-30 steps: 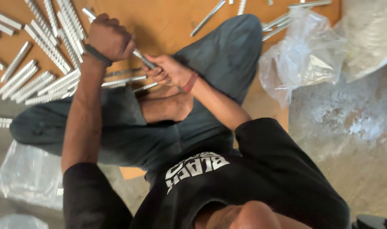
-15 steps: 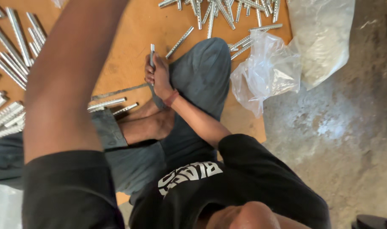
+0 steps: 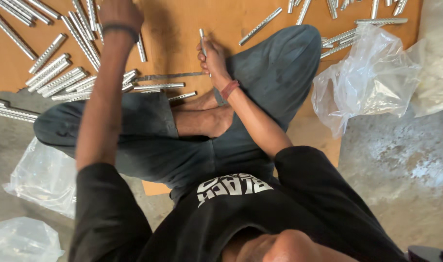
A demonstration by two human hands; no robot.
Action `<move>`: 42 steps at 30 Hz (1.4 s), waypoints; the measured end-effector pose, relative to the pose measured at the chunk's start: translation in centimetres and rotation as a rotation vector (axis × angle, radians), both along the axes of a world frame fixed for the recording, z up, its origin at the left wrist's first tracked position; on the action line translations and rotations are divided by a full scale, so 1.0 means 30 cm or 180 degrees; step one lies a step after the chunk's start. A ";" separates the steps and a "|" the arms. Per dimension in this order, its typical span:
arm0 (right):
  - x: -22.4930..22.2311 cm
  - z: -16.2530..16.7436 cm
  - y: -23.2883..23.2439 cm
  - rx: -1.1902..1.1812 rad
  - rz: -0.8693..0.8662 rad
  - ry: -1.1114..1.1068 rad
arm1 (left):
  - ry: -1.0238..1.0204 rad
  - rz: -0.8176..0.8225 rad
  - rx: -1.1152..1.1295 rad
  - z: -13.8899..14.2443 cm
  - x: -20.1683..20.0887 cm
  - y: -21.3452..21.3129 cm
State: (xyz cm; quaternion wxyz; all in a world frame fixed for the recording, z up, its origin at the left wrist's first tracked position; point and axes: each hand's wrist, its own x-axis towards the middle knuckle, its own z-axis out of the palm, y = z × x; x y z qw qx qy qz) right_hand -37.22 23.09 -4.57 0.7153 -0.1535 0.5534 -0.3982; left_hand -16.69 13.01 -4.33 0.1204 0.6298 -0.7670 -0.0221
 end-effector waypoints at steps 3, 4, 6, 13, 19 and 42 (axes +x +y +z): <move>0.013 0.032 0.009 -0.0179 0.0239 -0.0046 | 0.0153 0.0384 0.0132 -0.070 0.010 0.069; 0.018 0.042 0.015 -0.0295 0.0413 0.0043 | 0.0314 0.0491 0.0112 -0.090 0.005 0.085; 0.028 0.061 0.029 -0.0516 0.0739 0.0212 | 0.0743 0.0516 -0.0085 -0.115 -0.010 0.116; 0.072 0.130 0.053 -0.1393 0.0935 0.0615 | 0.4941 0.0748 0.1380 -0.017 -0.089 0.179; 0.046 0.159 0.032 -0.2208 0.0535 0.1587 | 0.4371 -0.0276 0.1492 0.019 -0.126 0.215; 0.007 0.152 0.027 -0.2236 0.1304 0.2638 | 0.1472 -0.1742 -0.0151 0.187 -0.123 0.227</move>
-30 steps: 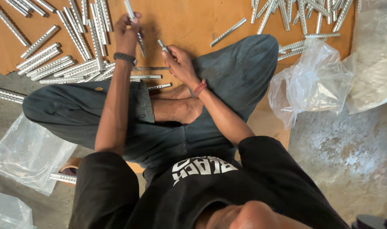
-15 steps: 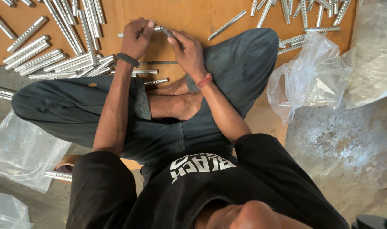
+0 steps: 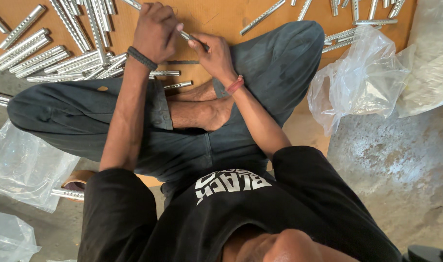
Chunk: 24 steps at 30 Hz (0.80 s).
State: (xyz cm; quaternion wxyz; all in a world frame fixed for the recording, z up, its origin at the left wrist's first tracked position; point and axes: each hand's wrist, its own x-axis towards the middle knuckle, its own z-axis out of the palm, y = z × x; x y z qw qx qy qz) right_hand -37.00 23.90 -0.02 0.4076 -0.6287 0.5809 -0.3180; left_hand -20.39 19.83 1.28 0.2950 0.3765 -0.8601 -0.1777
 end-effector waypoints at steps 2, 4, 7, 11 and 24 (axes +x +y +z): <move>0.002 -0.029 -0.010 0.0361 0.0078 -0.0742 | 0.0548 0.0130 0.0278 0.014 0.003 0.004; 0.006 -0.050 -0.018 0.0583 0.0151 -0.1191 | 0.0611 0.1280 -0.0516 0.005 -0.005 0.013; 0.015 -0.065 -0.019 0.0597 0.0200 -0.1390 | 0.1277 0.2890 -0.0815 -0.050 -0.024 0.018; 0.030 -0.065 -0.003 0.0480 0.0342 -0.1161 | 0.5281 0.2260 0.3664 -0.137 0.015 -0.019; 0.051 0.009 0.012 -0.0145 -0.0163 -0.1077 | 0.0417 0.1016 -0.0067 -0.129 0.020 -0.025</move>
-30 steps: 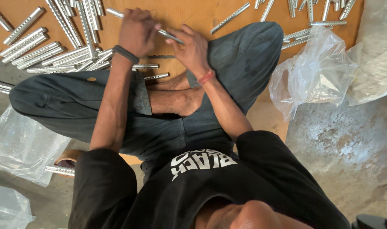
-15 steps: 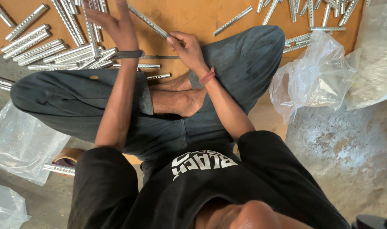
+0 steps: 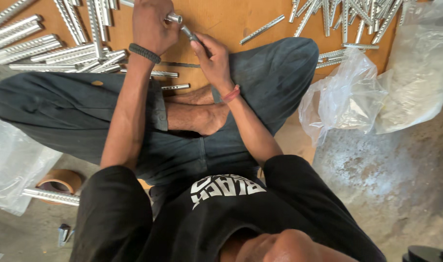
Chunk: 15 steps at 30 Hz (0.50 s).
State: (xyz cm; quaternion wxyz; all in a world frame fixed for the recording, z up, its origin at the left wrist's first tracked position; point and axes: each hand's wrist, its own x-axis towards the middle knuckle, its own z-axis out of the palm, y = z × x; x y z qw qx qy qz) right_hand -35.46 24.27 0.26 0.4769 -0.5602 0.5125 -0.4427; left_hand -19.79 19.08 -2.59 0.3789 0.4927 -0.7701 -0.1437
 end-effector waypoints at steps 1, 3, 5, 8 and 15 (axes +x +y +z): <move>0.000 0.007 -0.001 -0.0118 -0.0011 0.0136 | -0.0054 -0.0062 0.0072 0.005 -0.008 0.000; 0.002 0.019 -0.003 -0.0359 -0.0045 0.0380 | -0.0198 -0.0149 0.0039 0.016 -0.010 -0.003; 0.003 0.030 -0.004 -0.0246 -0.0087 0.0445 | -0.0382 -0.0190 -0.0155 0.032 0.002 -0.005; 0.003 0.048 -0.001 -0.0275 -0.0133 0.0544 | -0.0589 -0.0004 0.0090 0.049 0.017 -0.002; 0.012 0.094 0.020 -0.0853 -0.0201 0.2047 | -0.1193 -0.0271 -0.0433 0.017 -0.005 0.019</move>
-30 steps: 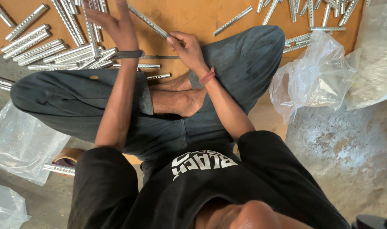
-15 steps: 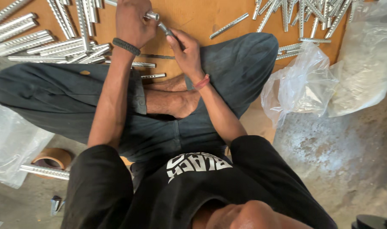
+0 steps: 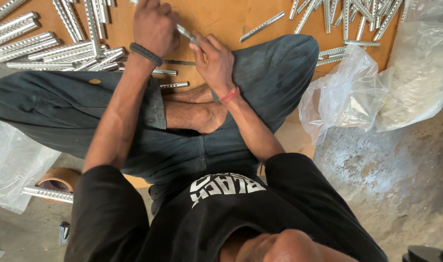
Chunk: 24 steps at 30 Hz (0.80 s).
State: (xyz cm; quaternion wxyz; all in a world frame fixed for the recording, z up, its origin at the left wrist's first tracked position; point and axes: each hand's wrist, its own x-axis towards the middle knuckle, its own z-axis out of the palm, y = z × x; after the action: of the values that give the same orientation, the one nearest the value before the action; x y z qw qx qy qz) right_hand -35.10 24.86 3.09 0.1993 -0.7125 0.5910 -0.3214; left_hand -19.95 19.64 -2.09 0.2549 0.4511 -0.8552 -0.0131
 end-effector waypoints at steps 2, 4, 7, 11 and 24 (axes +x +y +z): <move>0.009 -0.003 0.014 -0.0096 0.0024 0.0149 | -0.0332 -0.0145 -0.0060 -0.014 -0.010 0.004; 0.012 -0.020 0.027 -0.0136 0.0019 0.0203 | -0.0418 -0.0143 -0.0184 -0.024 -0.014 0.006; 0.009 -0.068 0.036 -0.0011 -0.0027 0.0204 | -0.0407 -0.0251 -0.0157 -0.036 -0.011 0.010; -0.006 -0.142 0.020 0.1158 0.0235 -0.0692 | -0.0762 -0.0454 -0.0160 -0.080 -0.005 0.013; -0.064 -0.223 0.016 0.4734 0.0953 -0.5131 | -0.1292 -0.1063 0.0061 0.098 0.163 -0.241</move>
State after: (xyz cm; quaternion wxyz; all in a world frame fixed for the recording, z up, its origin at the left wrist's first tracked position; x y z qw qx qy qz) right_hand -37.02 25.35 -3.59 0.9410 -0.0612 0.2417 -0.2287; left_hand -15.07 12.40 0.84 0.0681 0.2995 -0.9513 0.0277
